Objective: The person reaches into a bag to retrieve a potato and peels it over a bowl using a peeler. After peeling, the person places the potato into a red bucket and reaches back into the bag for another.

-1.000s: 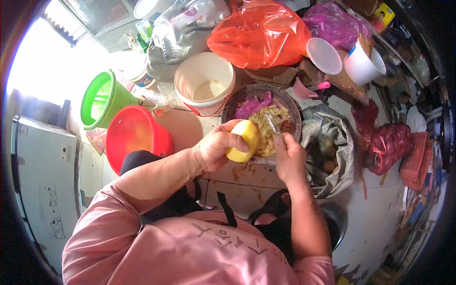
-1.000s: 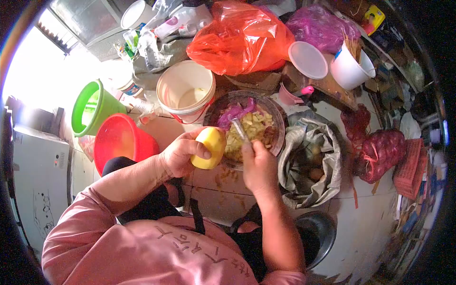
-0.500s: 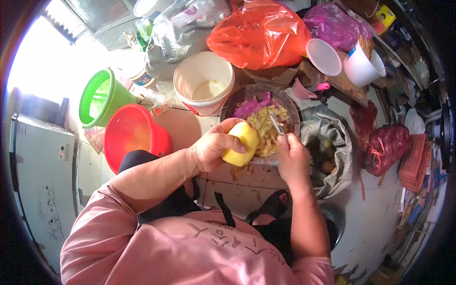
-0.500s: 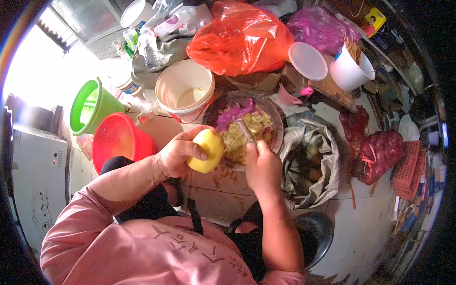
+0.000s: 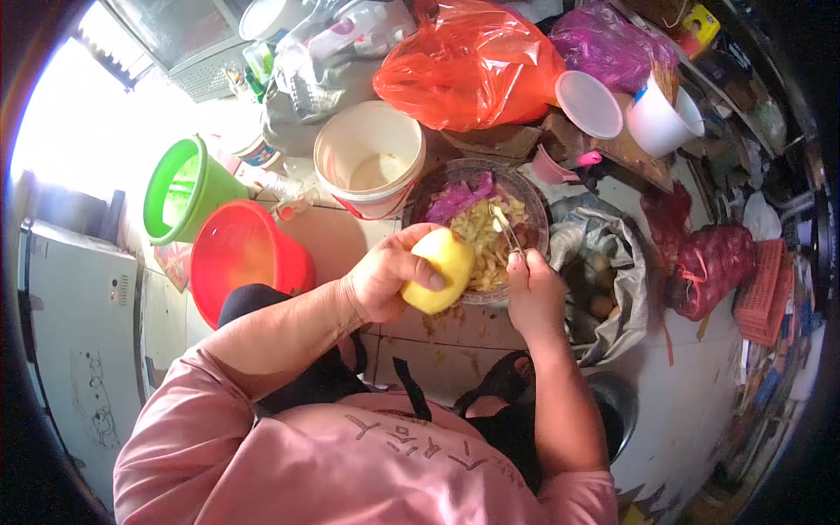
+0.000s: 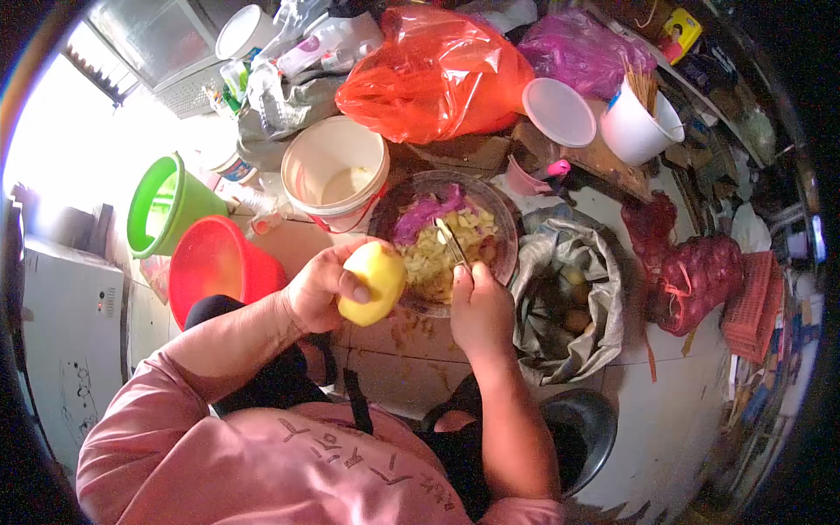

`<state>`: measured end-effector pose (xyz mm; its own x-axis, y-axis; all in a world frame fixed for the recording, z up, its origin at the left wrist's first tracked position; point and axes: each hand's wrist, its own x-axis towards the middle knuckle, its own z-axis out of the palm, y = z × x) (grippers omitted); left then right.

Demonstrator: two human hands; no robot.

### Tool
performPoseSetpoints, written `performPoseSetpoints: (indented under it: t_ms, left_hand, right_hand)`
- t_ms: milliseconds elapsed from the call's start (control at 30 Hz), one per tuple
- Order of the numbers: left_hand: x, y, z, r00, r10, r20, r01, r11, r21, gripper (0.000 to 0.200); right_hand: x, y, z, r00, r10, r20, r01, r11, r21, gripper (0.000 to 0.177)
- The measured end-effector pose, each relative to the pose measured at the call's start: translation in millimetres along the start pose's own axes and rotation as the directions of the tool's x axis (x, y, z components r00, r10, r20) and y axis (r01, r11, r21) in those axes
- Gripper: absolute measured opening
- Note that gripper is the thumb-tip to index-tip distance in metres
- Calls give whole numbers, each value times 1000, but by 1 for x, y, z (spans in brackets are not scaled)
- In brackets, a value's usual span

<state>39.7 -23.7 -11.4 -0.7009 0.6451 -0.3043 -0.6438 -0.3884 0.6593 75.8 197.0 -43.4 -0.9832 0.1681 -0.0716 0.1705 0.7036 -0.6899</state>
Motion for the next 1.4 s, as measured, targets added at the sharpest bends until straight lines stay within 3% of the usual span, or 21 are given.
performPoseSetpoints:
  t_ms: [67, 300, 433, 500, 633, 800, 900, 967, 1000, 1133, 1300, 1367, 1400]
  left_hand:
    - [4, 0, -4, 995, -37, -97, 30, 997, -74, 55]
    - [3, 4, 1, 973, -94, -211, 61, 985, -159, 55]
    - [-1, -1, 4, 971, -87, -221, 65, 992, -106, 54]
    - [-4, -1, 2, 996, -19, 92, 29, 993, -118, 60]
    - [-3, 3, 2, 992, -48, 117, 74, 972, -223, 63]
    - [1, -1, -2, 991, -31, 133, 50, 989, -142, 61]
    - [2, 0, -4, 998, 5, 69, 0, 998, -60, 58]
    - [3, 2, -5, 1000, 8, 12, -8, 999, -37, 57]
    - [3, 4, -6, 1000, 3, -23, -4, 999, -35, 56]
    - [5, 4, -5, 998, -13, -69, 13, 1000, -10, 51]
    - [4, 4, -10, 999, -23, -48, 24, 1000, 6, 50]
    - [3, 7, -11, 994, -105, -38, 104, 994, -32, 49]
    - [0, 5, -10, 995, -40, 89, 33, 996, 77, 55]
  right_hand:
    - [-8, -14, -3, 996, -55, -69, 64, 990, 129, 24]
    - [-26, -43, 3, 934, -335, -125, 350, 929, 124, 19]
    - [-18, -26, 8, 933, -341, -118, 343, 939, -5, 22]
    - [-4, -6, 11, 999, 46, 25, -46, 999, -25, 27]
    - [1, 2, 8, 999, 49, -6, -48, 991, 124, 31]
    - [-3, -14, -2, 1000, 12, 4, -12, 977, 211, 30]
    - [-11, -27, -11, 998, -66, -11, 66, 945, 321, 25]
    - [-17, -31, -16, 975, -221, -32, 213, 880, 425, 20]
    - [-20, -35, -22, 971, -239, 4, 213, 873, 439, 18]
    - [-23, -34, -24, 940, -341, 15, 314, 883, 349, 19]
    - [-28, -37, -19, 937, -349, -14, 341, 906, 250, 18]
    - [-26, -35, -17, 932, -358, -55, 361, 908, 214, 19]
    - [-19, -26, -14, 976, -212, 55, 208, 975, 74, 22]
